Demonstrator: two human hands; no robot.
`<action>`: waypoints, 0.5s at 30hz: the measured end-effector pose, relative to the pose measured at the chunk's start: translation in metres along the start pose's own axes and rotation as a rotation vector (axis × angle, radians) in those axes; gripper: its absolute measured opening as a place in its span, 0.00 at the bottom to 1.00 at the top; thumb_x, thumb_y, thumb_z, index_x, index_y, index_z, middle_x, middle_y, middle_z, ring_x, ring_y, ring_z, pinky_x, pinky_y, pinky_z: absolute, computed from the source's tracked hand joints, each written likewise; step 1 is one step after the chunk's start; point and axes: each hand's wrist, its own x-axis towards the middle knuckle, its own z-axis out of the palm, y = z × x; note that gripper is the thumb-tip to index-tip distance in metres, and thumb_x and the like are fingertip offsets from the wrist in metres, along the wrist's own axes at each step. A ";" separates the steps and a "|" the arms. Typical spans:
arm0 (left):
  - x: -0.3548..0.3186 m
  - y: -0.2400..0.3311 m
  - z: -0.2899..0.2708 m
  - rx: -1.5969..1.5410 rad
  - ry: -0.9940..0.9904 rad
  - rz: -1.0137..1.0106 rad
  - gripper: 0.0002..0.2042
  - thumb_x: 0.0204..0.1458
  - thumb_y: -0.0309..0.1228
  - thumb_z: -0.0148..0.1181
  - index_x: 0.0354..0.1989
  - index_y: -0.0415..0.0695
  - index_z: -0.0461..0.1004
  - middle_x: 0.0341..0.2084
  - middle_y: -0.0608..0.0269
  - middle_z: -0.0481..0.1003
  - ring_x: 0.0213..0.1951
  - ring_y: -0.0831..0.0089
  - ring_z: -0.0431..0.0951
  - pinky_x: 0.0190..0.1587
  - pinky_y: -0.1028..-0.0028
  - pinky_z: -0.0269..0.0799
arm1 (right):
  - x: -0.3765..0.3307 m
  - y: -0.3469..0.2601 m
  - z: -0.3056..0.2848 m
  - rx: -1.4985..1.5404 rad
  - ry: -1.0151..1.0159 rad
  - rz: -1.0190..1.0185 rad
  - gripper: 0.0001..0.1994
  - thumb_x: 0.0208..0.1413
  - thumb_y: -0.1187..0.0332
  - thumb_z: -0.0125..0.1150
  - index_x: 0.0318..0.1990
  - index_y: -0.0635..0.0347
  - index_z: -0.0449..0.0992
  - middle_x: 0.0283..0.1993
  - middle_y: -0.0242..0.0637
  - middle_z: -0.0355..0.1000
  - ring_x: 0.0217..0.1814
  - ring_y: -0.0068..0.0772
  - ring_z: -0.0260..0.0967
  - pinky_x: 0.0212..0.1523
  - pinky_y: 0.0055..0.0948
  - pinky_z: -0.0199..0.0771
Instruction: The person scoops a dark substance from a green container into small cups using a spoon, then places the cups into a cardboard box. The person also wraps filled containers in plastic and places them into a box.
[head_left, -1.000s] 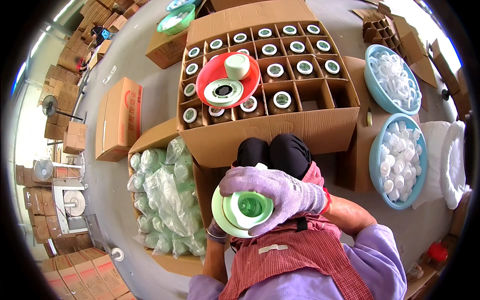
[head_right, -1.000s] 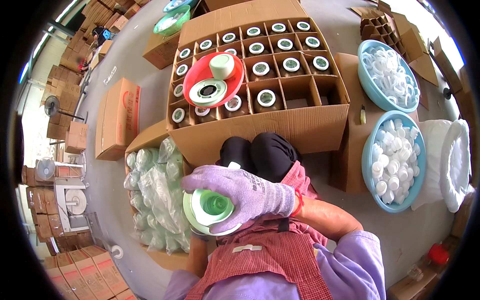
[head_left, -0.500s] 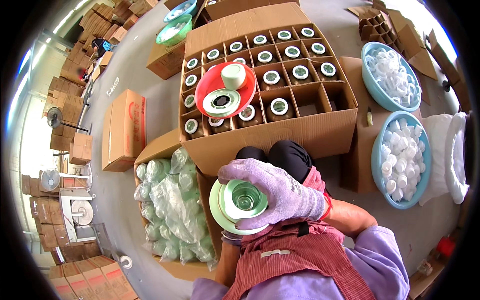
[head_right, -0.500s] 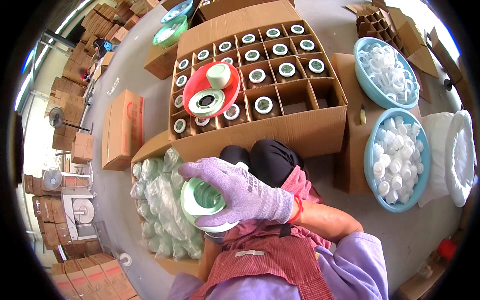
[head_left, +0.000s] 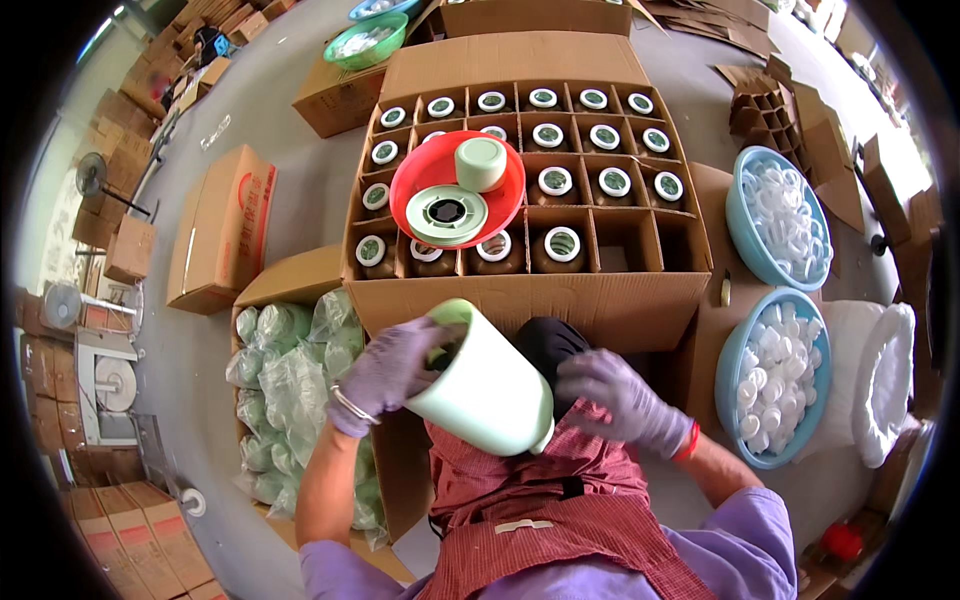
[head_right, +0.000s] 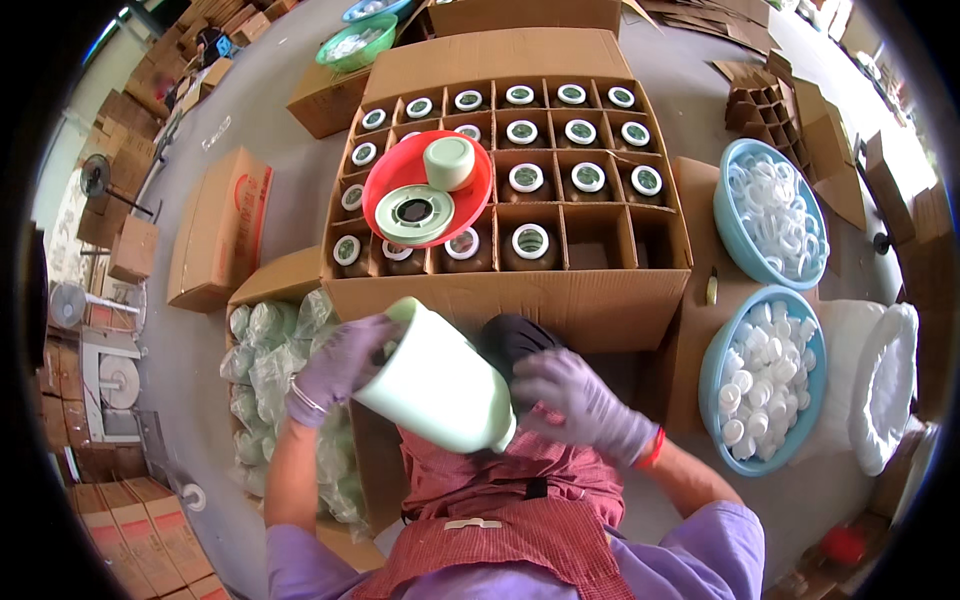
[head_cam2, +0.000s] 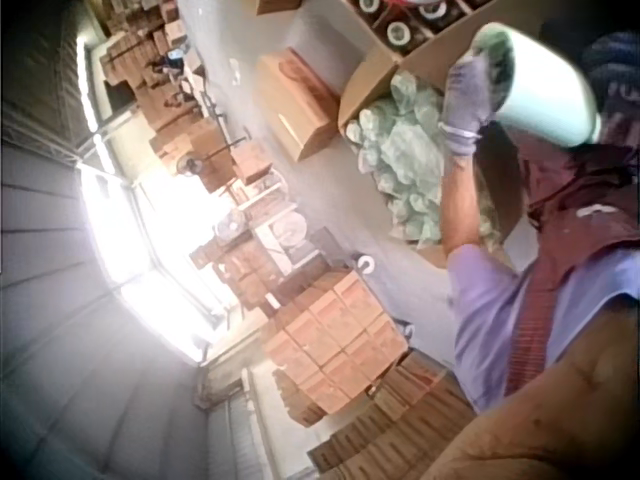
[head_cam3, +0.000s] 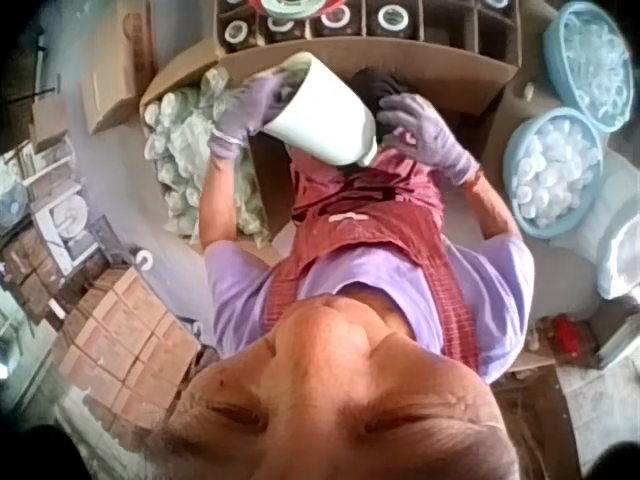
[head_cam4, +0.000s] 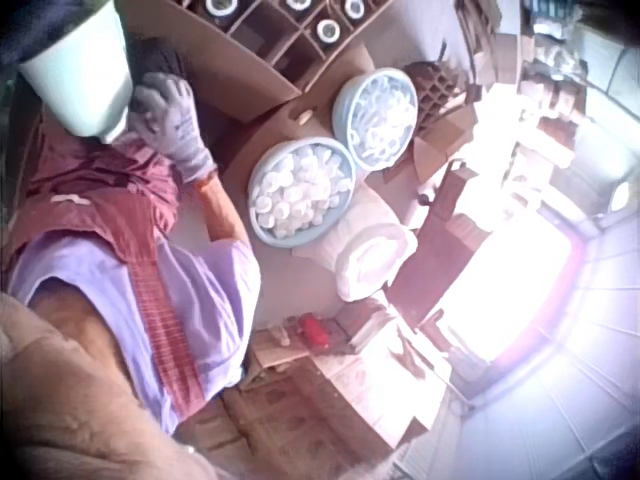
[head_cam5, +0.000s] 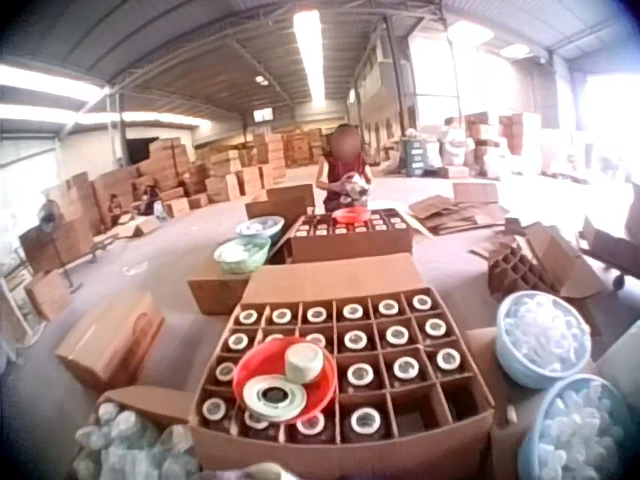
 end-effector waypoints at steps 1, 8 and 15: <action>-0.001 -0.006 0.016 0.081 0.099 0.133 0.21 0.49 0.37 0.64 0.51 0.44 0.74 0.35 0.47 0.74 0.36 0.53 0.78 0.41 0.61 0.75 | 0.029 -0.003 -0.016 0.028 0.080 0.070 0.19 0.46 0.65 0.69 0.46 0.57 0.75 0.51 0.46 0.69 0.52 0.50 0.67 0.56 0.45 0.66; 0.034 0.024 0.090 0.242 -0.502 -0.065 0.29 0.53 0.58 0.52 0.40 0.40 0.78 0.38 0.48 0.78 0.40 0.51 0.80 0.46 0.60 0.75 | 0.230 0.091 0.023 -0.456 0.183 0.009 0.22 0.50 0.61 0.66 0.52 0.57 0.71 0.50 0.44 0.70 0.55 0.46 0.68 0.57 0.42 0.68; 0.019 -0.028 0.079 -0.287 0.450 0.177 0.19 0.56 0.34 0.63 0.54 0.39 0.74 0.43 0.53 0.78 0.43 0.65 0.80 0.51 0.70 0.74 | 0.256 0.105 0.020 -0.322 0.405 0.073 0.15 0.56 0.66 0.60 0.49 0.58 0.70 0.37 0.48 0.74 0.38 0.51 0.75 0.38 0.42 0.76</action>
